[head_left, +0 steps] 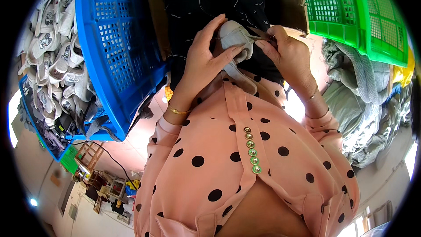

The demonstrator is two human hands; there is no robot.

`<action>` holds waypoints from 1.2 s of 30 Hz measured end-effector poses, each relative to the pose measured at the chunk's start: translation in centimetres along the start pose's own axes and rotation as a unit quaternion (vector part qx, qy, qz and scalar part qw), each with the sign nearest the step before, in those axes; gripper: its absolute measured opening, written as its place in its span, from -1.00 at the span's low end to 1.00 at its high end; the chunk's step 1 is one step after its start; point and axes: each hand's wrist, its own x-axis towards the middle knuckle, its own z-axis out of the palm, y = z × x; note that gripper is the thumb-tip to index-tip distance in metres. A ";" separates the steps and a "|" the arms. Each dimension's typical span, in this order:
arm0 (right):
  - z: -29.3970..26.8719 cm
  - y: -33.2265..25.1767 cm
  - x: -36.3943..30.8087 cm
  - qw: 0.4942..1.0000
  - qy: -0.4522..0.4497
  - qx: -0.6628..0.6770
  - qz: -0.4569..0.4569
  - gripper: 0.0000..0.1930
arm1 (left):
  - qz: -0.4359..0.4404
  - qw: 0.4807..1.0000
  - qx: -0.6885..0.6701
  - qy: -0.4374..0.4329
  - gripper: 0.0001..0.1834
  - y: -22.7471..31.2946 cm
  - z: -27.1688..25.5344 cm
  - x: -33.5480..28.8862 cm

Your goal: The person uses scissors to trim loose threads and excess fabric from the edges of white slippers. They handle the slippers one at a time, picking them from a blue basket, trimming them, and placing them into a green basket.

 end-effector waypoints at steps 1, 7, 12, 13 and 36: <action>0.0 -0.1 0.1 1.000 0.006 0.007 -0.006 -0.60 | 0.000 1.000 0.005 -0.014 -0.28 0.1 0.1 0.5; 0.2 -0.4 0.3 0.999 0.002 -0.032 -0.022 -0.58 | -0.133 0.977 -0.155 -0.064 -0.31 1.7 0.1 0.5; 0.6 -0.8 0.2 0.998 -0.013 -0.056 -0.014 -0.55 | -0.124 0.976 -0.174 -0.051 -0.32 1.7 0.4 -0.2; 0.6 -0.8 0.2 0.998 -0.018 -0.062 -0.014 -0.54 | -0.120 0.977 -0.171 -0.050 -0.32 1.5 0.4 -0.2; -0.7 -1.6 0.9 0.994 -0.043 -0.088 -0.044 -0.54 | -0.140 0.975 -0.163 -0.051 -0.30 1.9 0.3 -0.7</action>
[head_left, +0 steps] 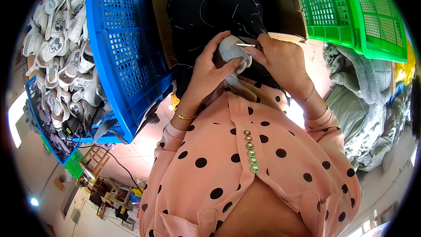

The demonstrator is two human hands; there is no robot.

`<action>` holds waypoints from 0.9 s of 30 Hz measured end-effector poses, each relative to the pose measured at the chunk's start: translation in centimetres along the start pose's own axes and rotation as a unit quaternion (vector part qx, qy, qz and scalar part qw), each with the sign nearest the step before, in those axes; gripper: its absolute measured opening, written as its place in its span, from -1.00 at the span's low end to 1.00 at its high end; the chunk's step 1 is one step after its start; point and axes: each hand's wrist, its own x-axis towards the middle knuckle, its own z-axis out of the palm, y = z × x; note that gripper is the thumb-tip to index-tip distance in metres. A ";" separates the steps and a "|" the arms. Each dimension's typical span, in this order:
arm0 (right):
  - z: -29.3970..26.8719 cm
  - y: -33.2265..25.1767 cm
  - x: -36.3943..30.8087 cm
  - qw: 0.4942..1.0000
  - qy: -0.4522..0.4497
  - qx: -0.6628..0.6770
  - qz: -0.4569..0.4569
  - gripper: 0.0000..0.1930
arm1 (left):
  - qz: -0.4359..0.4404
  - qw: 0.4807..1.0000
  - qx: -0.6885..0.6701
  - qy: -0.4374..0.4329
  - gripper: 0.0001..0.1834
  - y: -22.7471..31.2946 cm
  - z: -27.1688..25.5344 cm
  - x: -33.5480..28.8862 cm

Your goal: The person uses scissors to trim loose threads and excess fabric from the edges of white slippers. They handle the slippers one at a time, picking them from a blue basket, trimming them, and placing them into a green basket.

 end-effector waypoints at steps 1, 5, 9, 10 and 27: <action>0.5 0.1 0.0 1.000 0.006 0.023 0.002 -0.54 | 0.002 1.000 -0.006 -0.003 -0.30 0.0 0.0 0.0; 3.1 0.1 -0.4 0.990 0.053 0.126 0.019 -0.53 | 0.018 1.000 0.002 -0.005 -0.31 -0.1 0.2 -0.1; 5.3 0.6 0.1 0.766 0.022 0.618 0.179 -0.51 | 0.033 0.999 0.023 -0.005 -0.31 -0.8 -0.1 -0.1; 3.4 1.2 0.6 0.652 -0.045 0.718 0.239 -0.50 | 0.036 0.999 0.037 0.001 -0.33 -0.8 -0.2 -0.2; 2.5 2.6 -1.5 0.978 0.024 0.198 0.059 -0.56 | 0.192 0.928 0.319 0.015 -0.93 2.4 -0.5 4.6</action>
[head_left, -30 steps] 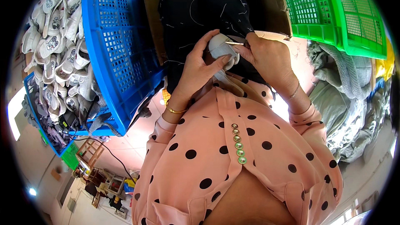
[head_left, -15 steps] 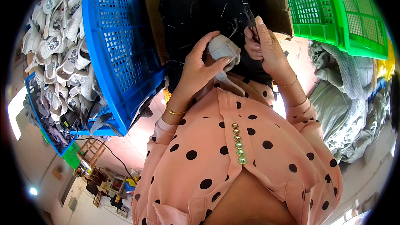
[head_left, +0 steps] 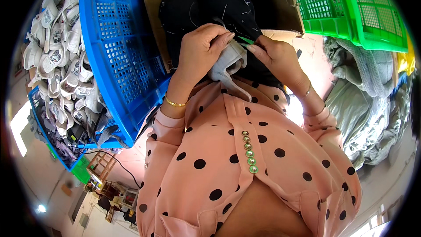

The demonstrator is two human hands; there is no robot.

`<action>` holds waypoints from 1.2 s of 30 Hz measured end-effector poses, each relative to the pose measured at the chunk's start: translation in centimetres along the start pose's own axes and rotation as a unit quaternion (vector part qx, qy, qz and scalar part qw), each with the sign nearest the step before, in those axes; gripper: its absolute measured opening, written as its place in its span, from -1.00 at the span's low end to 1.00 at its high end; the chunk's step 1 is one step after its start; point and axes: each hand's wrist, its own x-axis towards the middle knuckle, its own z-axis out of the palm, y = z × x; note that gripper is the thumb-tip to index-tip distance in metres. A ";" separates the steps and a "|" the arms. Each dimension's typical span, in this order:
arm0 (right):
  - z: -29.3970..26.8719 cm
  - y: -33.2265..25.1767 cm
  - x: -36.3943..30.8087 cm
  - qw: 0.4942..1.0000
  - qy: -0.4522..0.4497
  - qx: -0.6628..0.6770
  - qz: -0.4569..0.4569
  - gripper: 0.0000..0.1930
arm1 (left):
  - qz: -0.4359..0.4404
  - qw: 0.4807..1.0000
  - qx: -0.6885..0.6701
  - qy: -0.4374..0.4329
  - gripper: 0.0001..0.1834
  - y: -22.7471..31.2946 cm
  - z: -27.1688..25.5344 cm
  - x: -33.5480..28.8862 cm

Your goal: The person uses scissors to trim loose threads and excess fabric from the edges of white slippers. They handle the slippers one at a time, picking them from a blue basket, trimming them, and placing them into a green basket.

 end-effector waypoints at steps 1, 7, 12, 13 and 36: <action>0.0 -0.1 0.2 1.000 -0.012 -0.014 -0.004 -0.55 | 0.004 1.000 0.013 0.000 -0.93 -0.1 0.1 0.0; 0.5 -0.4 0.7 0.999 -0.020 -0.033 -0.037 -0.55 | 0.088 0.991 0.081 0.055 -0.95 -0.6 1.0 -0.3; 0.3 -0.6 0.8 0.998 -0.033 -0.032 -0.035 -0.57 | 0.121 0.982 0.126 0.073 -0.94 -0.3 1.3 -0.3; 0.2 -0.9 0.8 0.998 -0.042 -0.027 -0.030 -0.58 | 0.132 0.979 0.130 0.081 -0.95 -0.4 1.4 -0.3; 0.7 -0.8 3.0 0.979 -0.168 0.120 -0.005 -0.57 | -0.054 0.990 -0.018 0.127 -0.86 -2.2 1.3 -6.9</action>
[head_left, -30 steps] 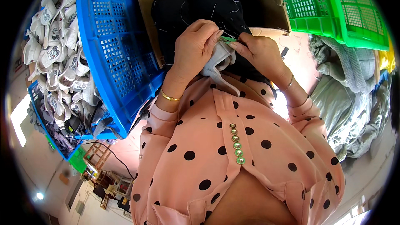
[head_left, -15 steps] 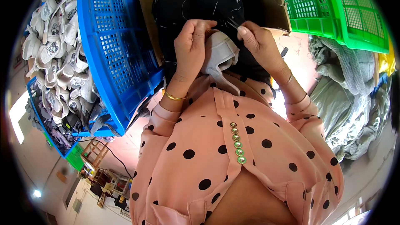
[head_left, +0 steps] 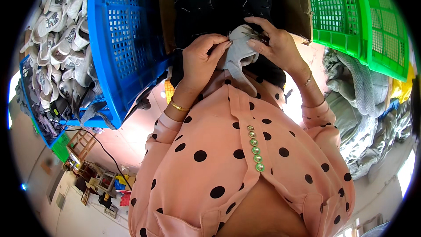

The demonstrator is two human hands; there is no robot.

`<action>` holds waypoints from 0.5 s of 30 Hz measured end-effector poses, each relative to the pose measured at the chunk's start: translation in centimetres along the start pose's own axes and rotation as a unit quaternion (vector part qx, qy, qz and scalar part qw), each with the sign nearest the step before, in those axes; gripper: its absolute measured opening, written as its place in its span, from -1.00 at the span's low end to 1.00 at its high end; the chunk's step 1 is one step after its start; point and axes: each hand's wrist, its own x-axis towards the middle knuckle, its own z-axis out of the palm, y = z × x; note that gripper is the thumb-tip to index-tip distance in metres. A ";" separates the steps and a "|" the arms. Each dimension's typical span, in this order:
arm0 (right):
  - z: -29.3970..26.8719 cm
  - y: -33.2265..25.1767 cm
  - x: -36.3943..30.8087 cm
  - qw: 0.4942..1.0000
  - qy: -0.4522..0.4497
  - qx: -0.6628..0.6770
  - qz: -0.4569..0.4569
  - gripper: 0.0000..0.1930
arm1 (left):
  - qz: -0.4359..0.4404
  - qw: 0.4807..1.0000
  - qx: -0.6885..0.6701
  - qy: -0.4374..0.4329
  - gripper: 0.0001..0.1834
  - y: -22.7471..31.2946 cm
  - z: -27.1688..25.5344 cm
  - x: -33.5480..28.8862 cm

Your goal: The person uses scissors to trim loose threads and excess fabric from the edges of white slippers. They handle the slippers one at a time, picking them from a blue basket, trimming them, and placing them into a green basket.

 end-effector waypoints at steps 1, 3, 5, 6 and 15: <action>-0.1 -0.3 0.5 1.000 -0.015 -0.007 -0.003 -0.56 | -0.008 0.999 -0.033 0.010 -0.88 -0.2 0.2 0.0; -0.2 -0.2 1.1 0.999 -0.033 0.006 -0.008 -0.55 | -0.024 0.994 -0.100 0.029 -0.92 -0.4 0.5 0.0; 0.2 0.4 1.5 0.998 -0.038 0.045 -0.010 -0.54 | -0.110 0.971 -0.212 0.012 -0.90 0.0 0.1 0.0; 0.5 0.8 1.5 0.998 -0.017 0.047 -0.025 -0.55 | -0.154 0.951 -0.267 0.004 -0.89 0.2 -0.1 0.1; 1.5 1.2 1.0 0.996 0.046 0.058 -0.048 -0.55 | -0.220 0.896 -0.384 -0.041 -0.79 0.4 -0.7 1.3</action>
